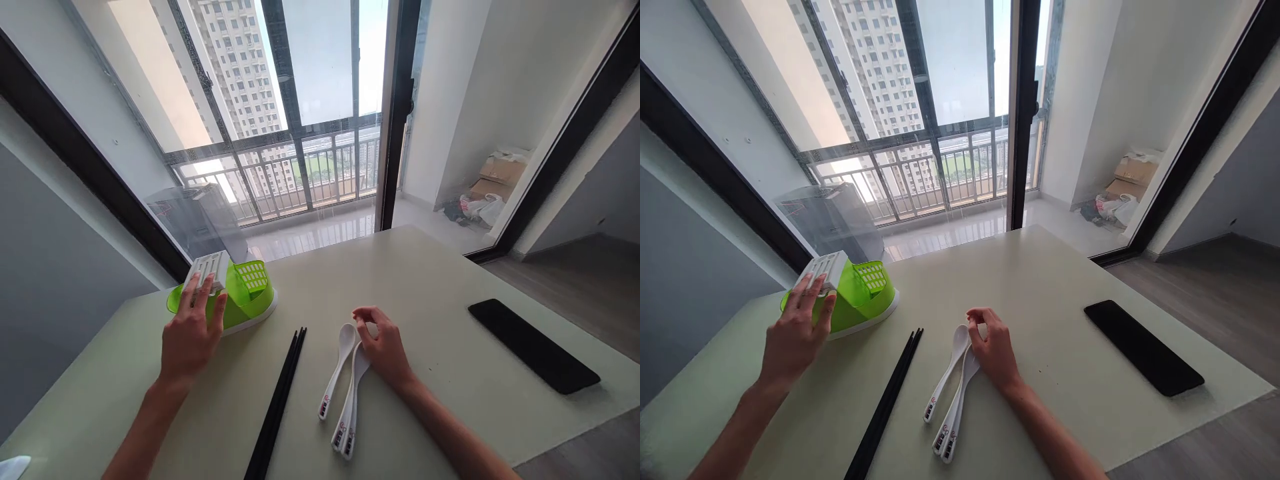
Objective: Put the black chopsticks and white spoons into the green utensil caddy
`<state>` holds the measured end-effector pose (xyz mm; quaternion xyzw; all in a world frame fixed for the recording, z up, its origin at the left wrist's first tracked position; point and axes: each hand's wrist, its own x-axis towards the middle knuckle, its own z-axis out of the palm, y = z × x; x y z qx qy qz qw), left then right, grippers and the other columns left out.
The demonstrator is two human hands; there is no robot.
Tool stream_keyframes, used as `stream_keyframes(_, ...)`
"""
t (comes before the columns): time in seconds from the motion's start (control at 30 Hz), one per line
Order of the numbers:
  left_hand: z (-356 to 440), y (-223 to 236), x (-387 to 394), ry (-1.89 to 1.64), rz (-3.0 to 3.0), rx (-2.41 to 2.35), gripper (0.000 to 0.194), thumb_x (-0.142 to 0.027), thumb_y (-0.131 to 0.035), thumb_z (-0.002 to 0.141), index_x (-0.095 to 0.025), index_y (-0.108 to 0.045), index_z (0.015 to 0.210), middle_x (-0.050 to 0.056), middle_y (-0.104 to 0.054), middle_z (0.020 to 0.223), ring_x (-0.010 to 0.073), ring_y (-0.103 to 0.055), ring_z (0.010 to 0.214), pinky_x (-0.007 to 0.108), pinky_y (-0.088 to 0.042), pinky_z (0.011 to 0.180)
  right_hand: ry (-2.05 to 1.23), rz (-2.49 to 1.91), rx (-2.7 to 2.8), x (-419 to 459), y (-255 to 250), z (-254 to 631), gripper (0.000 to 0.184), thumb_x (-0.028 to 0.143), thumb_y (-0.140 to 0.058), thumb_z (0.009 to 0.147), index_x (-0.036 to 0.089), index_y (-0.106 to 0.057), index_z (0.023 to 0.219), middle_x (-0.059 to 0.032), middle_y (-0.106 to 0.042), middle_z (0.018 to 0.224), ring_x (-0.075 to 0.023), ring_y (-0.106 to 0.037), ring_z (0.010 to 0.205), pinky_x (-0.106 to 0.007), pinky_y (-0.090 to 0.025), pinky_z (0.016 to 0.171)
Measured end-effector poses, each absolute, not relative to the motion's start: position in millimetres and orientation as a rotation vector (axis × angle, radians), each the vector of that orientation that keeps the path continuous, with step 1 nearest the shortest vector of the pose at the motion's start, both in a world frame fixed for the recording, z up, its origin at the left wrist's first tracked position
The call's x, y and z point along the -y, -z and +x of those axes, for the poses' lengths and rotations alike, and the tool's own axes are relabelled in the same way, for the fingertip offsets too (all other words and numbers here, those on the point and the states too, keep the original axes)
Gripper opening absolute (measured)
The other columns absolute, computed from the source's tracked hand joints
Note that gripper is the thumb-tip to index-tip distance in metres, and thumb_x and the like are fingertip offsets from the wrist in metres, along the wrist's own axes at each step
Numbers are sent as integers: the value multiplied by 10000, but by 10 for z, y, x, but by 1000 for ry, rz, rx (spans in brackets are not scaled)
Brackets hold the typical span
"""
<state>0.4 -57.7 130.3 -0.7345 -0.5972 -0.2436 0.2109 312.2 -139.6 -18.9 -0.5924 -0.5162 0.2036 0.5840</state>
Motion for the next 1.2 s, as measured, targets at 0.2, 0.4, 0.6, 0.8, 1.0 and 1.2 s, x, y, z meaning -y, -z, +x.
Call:
stream_keyframes(0.2,595,-1229,561,663,-2178,1601,602,-524,-231,1094,-241,-512,1545,152,-470,1613,321,-694,1170,361,-620,678,-444,-1438,1105,1371,214,3174,267,392,-505,964,199,-689,976,-87,-757,992,-234,-699,892,-346,-520,777)
stream_keyframes(0.4,1194,-1205,592,655,-2327,1537,588,-536,-221,1095,-290,-516,1540,130,-448,1629,285,-725,1101,343,-614,680,-449,-1452,1089,1349,221,3197,281,411,-518,942,197,-700,955,-89,-764,957,-234,-704,853,-337,-522,745)
stream_keyframes(0.6,1454,-1180,669,725,-2434,1456,571,-542,-248,1093,-302,-516,1536,116,-449,1632,276,-738,1067,337,-604,680,-461,-1454,1080,1344,224,3215,291,419,-514,941,194,-699,950,-96,-765,954,-237,-702,851,-353,-532,782)
stream_keyframes(0.8,1417,-1222,783,783,-2662,1291,555,-529,-280,1093,-308,-432,1579,132,-469,1614,291,-675,1198,373,-601,822,-468,-1464,1077,1346,224,3219,292,422,-520,940,193,-701,960,-101,-769,953,-241,-701,850,-365,-537,803)
stream_keyframes(1.0,988,-1139,780,1332,-2428,1267,433,-415,-388,1069,-213,-504,1434,193,-508,1474,256,-645,1124,449,-527,990,-484,-1472,1079,1353,242,3232,297,429,-513,946,198,-698,971,-92,-767,958,-237,-703,861,-358,-533,810)
stream_keyframes(1.2,332,-669,636,1279,-2473,1970,340,-546,-462,980,-220,-543,928,-12,-605,717,160,-552,544,285,-454,560,-488,-1472,1074,1355,259,3237,299,438,-524,940,196,-698,972,-89,-769,955,-234,-710,858,-357,-537,814)
